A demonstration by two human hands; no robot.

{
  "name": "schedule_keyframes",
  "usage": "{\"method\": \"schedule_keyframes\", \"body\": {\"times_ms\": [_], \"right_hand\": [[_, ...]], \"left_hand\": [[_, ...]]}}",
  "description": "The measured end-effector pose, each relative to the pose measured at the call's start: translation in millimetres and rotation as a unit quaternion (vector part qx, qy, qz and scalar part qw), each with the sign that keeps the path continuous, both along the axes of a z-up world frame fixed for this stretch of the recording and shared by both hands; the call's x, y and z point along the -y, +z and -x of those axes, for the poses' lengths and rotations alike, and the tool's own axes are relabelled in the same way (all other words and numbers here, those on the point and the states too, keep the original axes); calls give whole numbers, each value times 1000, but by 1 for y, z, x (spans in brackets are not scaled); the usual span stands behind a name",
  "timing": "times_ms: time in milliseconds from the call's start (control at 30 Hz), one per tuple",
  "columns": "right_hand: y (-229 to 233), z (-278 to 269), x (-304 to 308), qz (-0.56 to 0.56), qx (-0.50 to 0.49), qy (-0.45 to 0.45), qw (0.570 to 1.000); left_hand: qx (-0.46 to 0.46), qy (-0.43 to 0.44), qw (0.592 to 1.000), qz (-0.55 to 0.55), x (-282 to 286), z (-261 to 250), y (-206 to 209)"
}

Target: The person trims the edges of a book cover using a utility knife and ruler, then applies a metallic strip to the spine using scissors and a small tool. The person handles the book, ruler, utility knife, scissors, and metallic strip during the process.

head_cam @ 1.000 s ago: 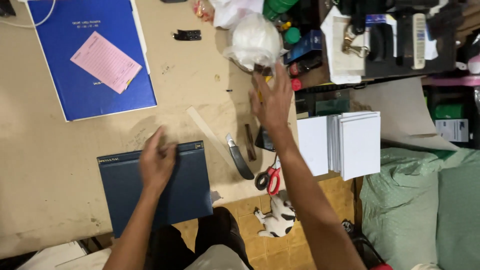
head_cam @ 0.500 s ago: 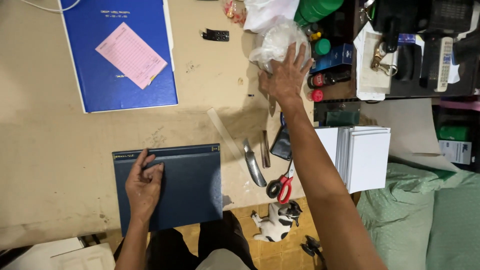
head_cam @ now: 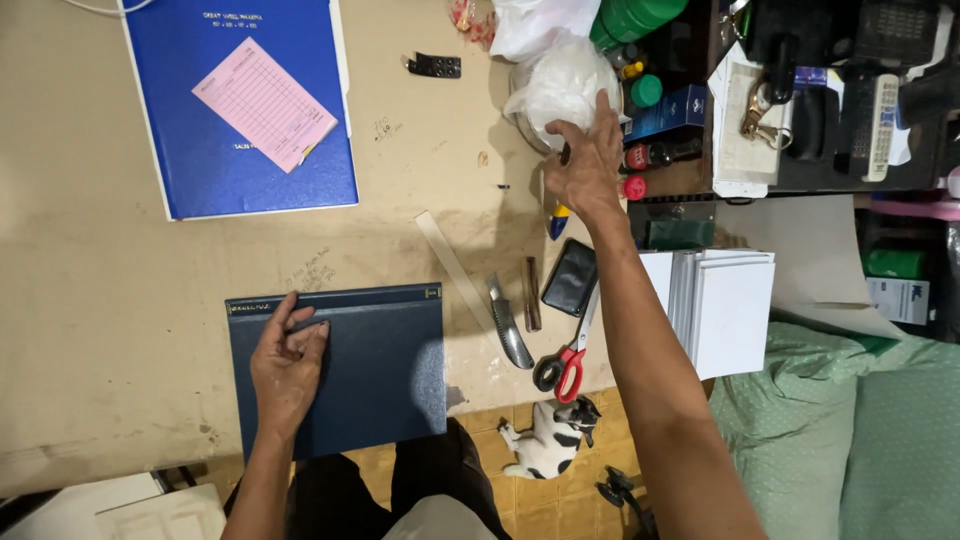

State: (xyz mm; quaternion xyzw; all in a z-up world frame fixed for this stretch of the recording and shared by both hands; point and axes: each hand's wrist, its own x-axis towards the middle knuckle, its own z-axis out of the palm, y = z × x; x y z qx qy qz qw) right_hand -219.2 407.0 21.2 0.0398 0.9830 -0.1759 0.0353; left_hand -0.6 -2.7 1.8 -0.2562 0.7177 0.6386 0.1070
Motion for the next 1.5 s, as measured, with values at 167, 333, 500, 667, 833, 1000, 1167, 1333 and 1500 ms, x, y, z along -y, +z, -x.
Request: {"method": "schedule_keyframes", "body": {"times_ms": [167,333,500,667,833,1000,1167,1333,1500], "right_hand": [[4,3,7,-9,48,-34,998],[4,7,-1,30,71,-55,995],[74,-37,25,462,-42,-128,877],[98,-83,48,647,38,-167,743],[53,-144,82,564,72,-92,818],[76,-198,127,538,131,27,833],[103,-209,138,485,110,100,862],[103,-218,142,450,102,107,881],[106,-242,149,398,133,59,906]], "left_hand": [[-20,-1,1000,2,1,-4,-9],[-19,-2,1000,0,1,-3,-7],[-36,38,999,-5,-2,-5,-7],[-10,37,999,-11,-9,-2,-15],[34,17,997,-64,-45,-1,21],[23,-61,978,-199,-77,6,98],[1,-131,974,-183,-76,6,116],[9,-149,972,-180,-73,-3,115],[27,-161,964,-211,-79,-22,87]]}}
